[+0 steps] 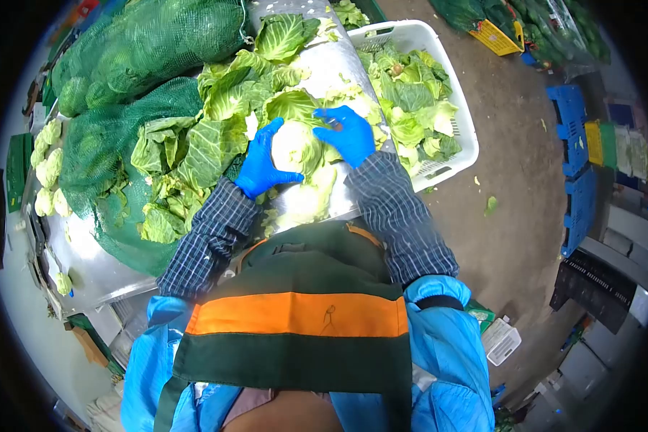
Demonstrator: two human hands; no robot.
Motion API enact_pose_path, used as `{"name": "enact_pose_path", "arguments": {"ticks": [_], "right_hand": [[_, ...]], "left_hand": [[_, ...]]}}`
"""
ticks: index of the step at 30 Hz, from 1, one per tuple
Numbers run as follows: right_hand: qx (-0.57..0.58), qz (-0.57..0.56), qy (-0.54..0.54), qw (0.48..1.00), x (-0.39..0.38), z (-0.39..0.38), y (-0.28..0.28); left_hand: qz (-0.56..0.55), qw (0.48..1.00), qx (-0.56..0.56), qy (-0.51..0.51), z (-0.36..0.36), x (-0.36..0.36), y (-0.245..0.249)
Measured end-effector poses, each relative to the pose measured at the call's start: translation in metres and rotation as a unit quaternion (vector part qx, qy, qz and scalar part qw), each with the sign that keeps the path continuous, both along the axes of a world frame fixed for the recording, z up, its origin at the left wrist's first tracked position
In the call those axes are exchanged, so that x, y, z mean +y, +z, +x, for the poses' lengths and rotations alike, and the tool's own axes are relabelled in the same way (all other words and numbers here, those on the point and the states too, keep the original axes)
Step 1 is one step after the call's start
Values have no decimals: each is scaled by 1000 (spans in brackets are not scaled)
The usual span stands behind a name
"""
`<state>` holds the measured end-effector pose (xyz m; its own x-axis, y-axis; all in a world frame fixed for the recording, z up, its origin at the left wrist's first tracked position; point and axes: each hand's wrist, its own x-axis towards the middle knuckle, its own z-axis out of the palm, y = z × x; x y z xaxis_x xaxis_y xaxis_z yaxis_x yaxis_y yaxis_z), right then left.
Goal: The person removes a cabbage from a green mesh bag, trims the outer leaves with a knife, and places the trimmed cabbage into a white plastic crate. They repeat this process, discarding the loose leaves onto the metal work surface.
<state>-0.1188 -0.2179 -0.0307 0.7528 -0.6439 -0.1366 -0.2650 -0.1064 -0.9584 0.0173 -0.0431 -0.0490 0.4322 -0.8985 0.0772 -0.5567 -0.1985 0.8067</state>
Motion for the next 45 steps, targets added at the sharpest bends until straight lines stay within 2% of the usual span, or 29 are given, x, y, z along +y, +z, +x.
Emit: {"name": "enact_pose_path", "arguments": {"ticks": [1, 2, 4, 5, 8, 10, 11, 14, 16, 17, 19, 20, 22, 23, 25, 26, 27, 28, 29, 30, 35, 36, 37, 38, 39, 41, 42, 43, 45], "right_hand": [[-93, 99, 32, 990, 8, 1, 8], [-92, 97, 30, 991, 12, 1, 7], [-2, -94, 78, 992, 19, -2, 2], [-2, -94, 78, 992, 20, -2, 0], [-24, -6, 37, 999, 26, -3, 4], [-34, 180, 27, 983, 23, -8, 15], [-33, 178, 27, 983, 21, -9, 14], [-41, 122, 41, 991, 18, -19, -3], [-27, -177, 73, 981, 8, -37, -22], [-28, -178, 74, 981, -1, -49, -28], [139, -71, 9, 988, -16, -69, -31], [139, -72, 9, 988, -12, -71, -32], [60, 64, -57, 995, -2, -69, -31], [60, 66, -61, 994, 8, -58, -21], [91, 191, -62, 975, 29, -36, -4], [91, 212, -53, 972, 32, -30, -16], [91, 234, -44, 967, 35, -26, -28], [39, 313, -79, 946, 35, -23, -24], [36, 311, -77, 947, 32, -19, -25], [39, 305, -79, 948, 30, -16, -28], [109, 184, -67, 975, 28, 8, -13], [115, 31, -57, 991, 24, 10, -25], [115, 27, -51, 992, 18, 9, -30], [86, -39, -59, 994, 10, 7, -35], [54, -104, -65, 991, 1, 6, -39], [94, -173, -86, 977, -24, 1, -58], [76, -179, -91, 977, -43, -6, -79], [162, -214, -46, 962, -52, -10, -50], [231, -231, -11, 945, -64, -16, -23]], "left_hand": [[3, 1000, -12, -3, 1, -2, 0], [1, 1000, -11, -5, 1, -5, 0], [25, 1000, -11, -1, 2, -8, 2], [25, 1000, -11, -1, 2, -8, 2], [20, 1000, -3, 0, 2, -6, 2], [18, 1000, 4, 0, 3, -8, 1], [16, 1000, 4, 0, 3, -9, 1], [19, 1000, -4, -5, 5, -8, 0], [5, 999, 36, 11, 8, -6, -5], [3, 999, 36, 12, 9, -5, -6], [-6, 996, 81, 22, 10, -3, -6], [-7, 997, 80, 22, 9, 0, -3], [35, 998, -56, 21, 9, 2, 4], [37, 998, -56, 16, 5, 0, 6], [-14, 995, -79, 55, -13, -7, 10], [26, 985, -148, 79, -24, -11, 15], [25, 985, -152, 78, -23, -13, 16], [25, 990, -98, 98, -22, -15, 16], [24, 992, -44, 120, -20, -18, 14], [13, 992, 14, 123, -12, -17, 4], [-16, 997, 5, 77, 4, -8, 10], [-46, 996, 32, 76, 5, -1, 14], [-75, 992, 60, 78, 5, 5, 17], [-100, 983, 127, 92, 5, 10, 19], [-105, 981, 125, 101, 5, 15, 21], [-195, 922, 316, 110, 8, 23, 35], [-230, 895, 364, 115, 10, 28, 37], [-241, 894, 357, 125, 6, 33, 42], [-344, 700, 612, 133, 0, 39, 51]]}}
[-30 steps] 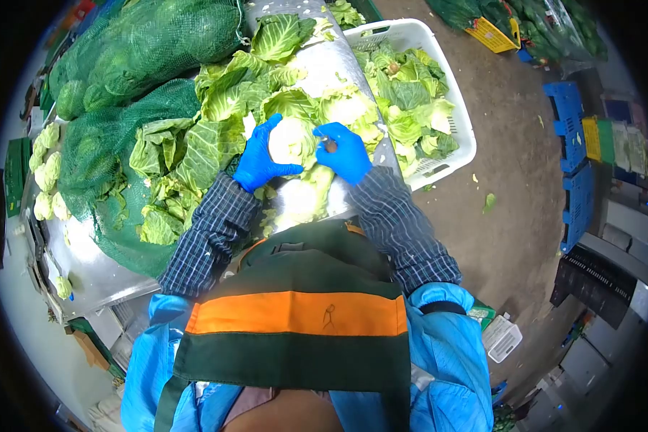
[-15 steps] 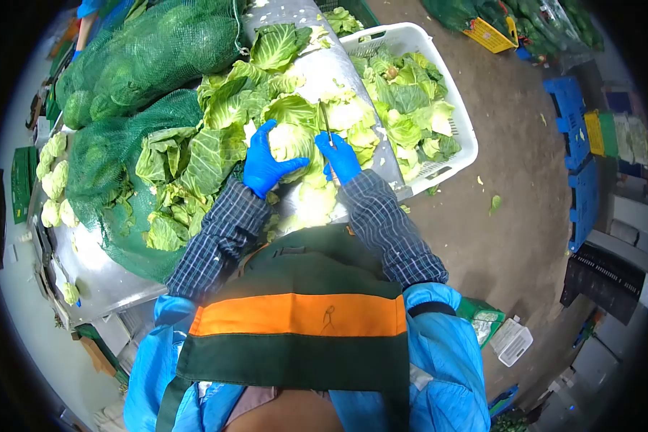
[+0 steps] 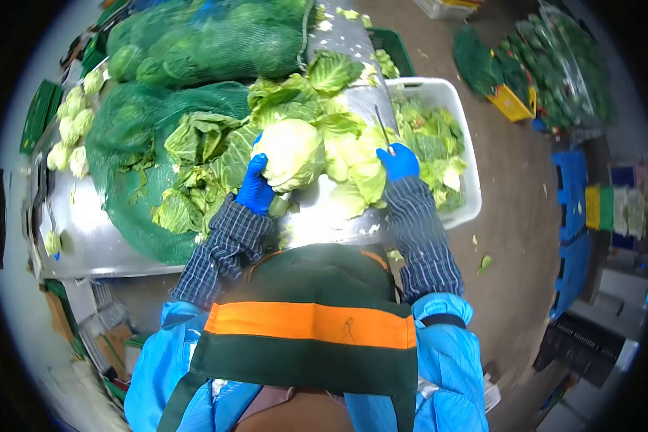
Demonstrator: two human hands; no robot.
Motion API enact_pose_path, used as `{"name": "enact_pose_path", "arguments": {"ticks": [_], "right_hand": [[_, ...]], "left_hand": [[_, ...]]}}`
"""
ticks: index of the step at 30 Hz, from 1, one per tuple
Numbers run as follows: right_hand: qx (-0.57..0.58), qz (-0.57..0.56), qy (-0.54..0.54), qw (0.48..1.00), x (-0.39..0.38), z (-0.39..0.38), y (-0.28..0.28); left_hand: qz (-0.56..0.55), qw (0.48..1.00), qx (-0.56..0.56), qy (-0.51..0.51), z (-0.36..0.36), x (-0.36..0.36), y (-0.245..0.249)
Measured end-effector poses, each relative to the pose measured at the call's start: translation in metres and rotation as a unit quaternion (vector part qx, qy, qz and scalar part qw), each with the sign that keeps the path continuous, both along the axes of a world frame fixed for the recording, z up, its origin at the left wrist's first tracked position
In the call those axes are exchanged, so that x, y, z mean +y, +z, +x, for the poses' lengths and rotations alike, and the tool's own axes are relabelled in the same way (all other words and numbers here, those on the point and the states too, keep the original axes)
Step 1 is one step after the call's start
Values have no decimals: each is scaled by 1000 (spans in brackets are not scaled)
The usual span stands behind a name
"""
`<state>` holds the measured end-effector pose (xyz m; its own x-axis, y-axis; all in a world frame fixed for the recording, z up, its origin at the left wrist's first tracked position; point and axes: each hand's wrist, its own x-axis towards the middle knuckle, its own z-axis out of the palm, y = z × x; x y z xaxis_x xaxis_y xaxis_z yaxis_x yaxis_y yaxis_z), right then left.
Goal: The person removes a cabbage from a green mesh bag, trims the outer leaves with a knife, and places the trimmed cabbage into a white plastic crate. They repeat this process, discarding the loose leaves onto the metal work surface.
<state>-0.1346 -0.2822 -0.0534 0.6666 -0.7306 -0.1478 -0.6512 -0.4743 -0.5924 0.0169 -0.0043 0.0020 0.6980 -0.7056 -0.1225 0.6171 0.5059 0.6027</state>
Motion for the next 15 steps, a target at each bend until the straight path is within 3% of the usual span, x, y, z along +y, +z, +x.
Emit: {"name": "enact_pose_path", "arguments": {"ticks": [2, 3, 4, 5, 6, 8, 9, 11, 12, 14, 15], "right_hand": [[-210, -2, -14, 978, 17, 12, 19], [-251, 127, 6, 960, 27, 17, 37], [-287, 254, 23, 924, 51, 29, 85], [-249, 336, 30, 908, 68, 33, 115], [-301, 377, 96, 870, 83, 40, 128], [-303, 497, 37, 812, 106, 44, 127], [-302, 494, 34, 815, 113, 44, 131], [-251, 431, -9, 867, 127, 44, 147], [-250, 431, -10, 867, 130, 43, 146], [-289, 430, 23, 855, 136, 42, 142], [-331, 429, 7, 841, 139, 42, 141]], "left_hand": [[-7, 1000, 28, -14, 5, 6, -8], [-61, 991, 110, -42, 4, 6, -3], [-114, 972, 190, -76, 3, 4, 5], [-134, 961, 219, -99, 1, 0, 13], [-137, 961, 218, -101, 0, 1, 21], [-186, 939, 166, -236, -5, 1, 32], [-189, 937, 169, -239, -6, 0, 31], [-73, 978, 97, -170, -3, 1, 29], [-13, 989, 58, -133, 2, 3, 28], [-21, 986, 94, -137, 11, 12, 15], [-137, 959, 166, -185, 17, 14, 6]]}}
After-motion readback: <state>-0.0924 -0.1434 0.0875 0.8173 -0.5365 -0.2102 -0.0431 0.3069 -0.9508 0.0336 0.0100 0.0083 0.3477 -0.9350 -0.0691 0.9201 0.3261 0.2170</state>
